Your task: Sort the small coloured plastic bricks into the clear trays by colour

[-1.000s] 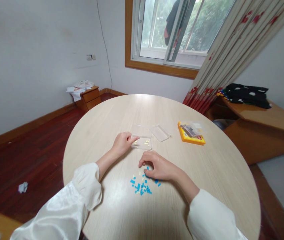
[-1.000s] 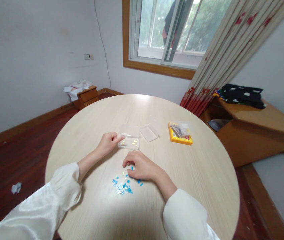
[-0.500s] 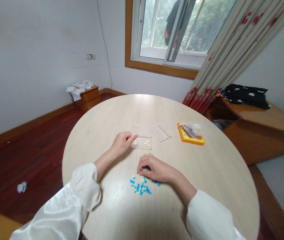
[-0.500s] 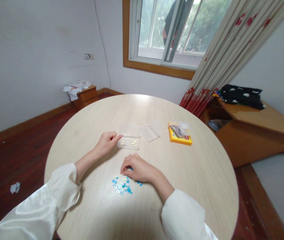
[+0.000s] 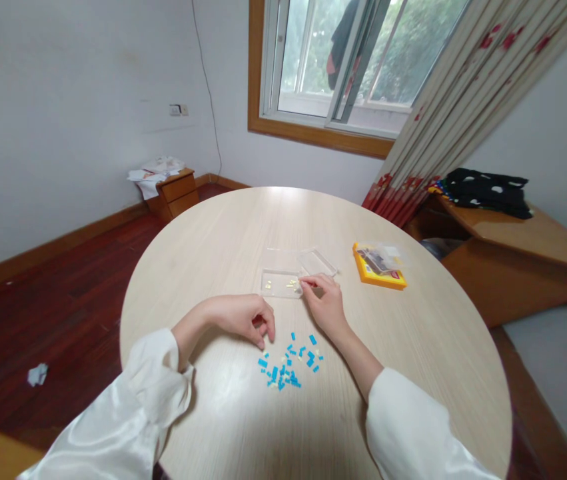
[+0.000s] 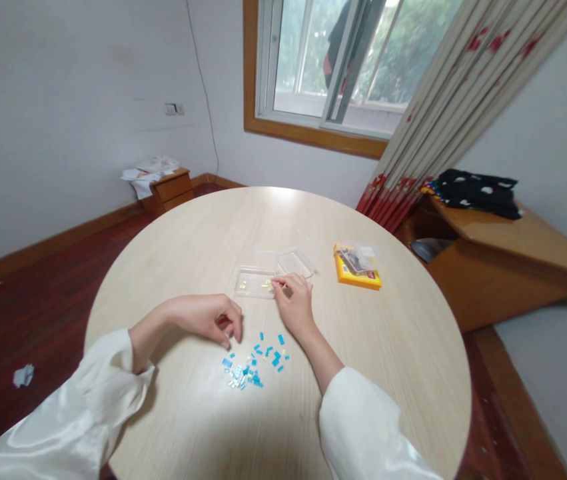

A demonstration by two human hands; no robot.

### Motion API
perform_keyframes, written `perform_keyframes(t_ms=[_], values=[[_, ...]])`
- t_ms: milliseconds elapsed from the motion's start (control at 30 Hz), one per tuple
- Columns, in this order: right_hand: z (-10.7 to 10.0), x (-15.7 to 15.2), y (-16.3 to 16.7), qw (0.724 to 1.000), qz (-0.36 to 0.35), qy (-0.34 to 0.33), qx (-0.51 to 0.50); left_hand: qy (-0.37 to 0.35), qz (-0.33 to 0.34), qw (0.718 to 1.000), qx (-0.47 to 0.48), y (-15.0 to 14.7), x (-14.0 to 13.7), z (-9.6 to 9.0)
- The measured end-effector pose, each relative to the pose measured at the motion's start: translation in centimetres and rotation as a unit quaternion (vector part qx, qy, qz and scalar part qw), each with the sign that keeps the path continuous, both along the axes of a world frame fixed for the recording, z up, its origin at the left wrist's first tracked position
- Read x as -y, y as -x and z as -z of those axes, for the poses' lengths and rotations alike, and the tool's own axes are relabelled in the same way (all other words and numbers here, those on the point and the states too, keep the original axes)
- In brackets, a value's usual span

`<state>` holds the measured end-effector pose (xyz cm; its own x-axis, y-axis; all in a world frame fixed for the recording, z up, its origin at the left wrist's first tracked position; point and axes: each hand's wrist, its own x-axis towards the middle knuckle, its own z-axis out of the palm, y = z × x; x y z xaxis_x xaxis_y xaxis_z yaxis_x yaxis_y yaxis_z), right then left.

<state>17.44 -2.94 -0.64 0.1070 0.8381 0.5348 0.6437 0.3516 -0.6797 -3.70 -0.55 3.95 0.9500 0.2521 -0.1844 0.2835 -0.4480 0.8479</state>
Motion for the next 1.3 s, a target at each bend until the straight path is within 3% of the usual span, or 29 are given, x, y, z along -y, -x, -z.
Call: perform_keyframes(t_ms=[433, 733, 867, 1000, 1133, 1300], values=[[0.9, -0.6, 0.2, 0.998, 0.016, 0.023, 0.055, -0.053, 0.029, 0.994, -0.091, -1.0, 0.9, 0.4], [0.6, -0.5, 0.2, 0.999, 0.012, 0.015, 0.041, -0.016, 0.010, 0.999, -0.050, -0.6, 0.5, 0.3], [0.0, 0.3, 0.4, 0.999, -0.037, 0.006, 0.028, -0.017, -0.086, 0.996, 0.016, 0.0, -0.3, 0.2], [-1.3, 1.7, 0.7, 0.987, -0.160, 0.019, 0.016, -0.031, -0.249, 0.963, 0.093, -0.1, -1.4, 0.9], [-3.2, 3.2, 0.9, 0.943, -0.305, 0.122, 0.055, -0.071, -0.419, 0.890, 0.165, -0.9, -2.4, 2.0], [-4.6, 4.2, 1.3, 0.885, -0.397, 0.206, 0.130, -0.130, -0.490, 0.844, 0.176, -1.6, -2.7, 2.9]])
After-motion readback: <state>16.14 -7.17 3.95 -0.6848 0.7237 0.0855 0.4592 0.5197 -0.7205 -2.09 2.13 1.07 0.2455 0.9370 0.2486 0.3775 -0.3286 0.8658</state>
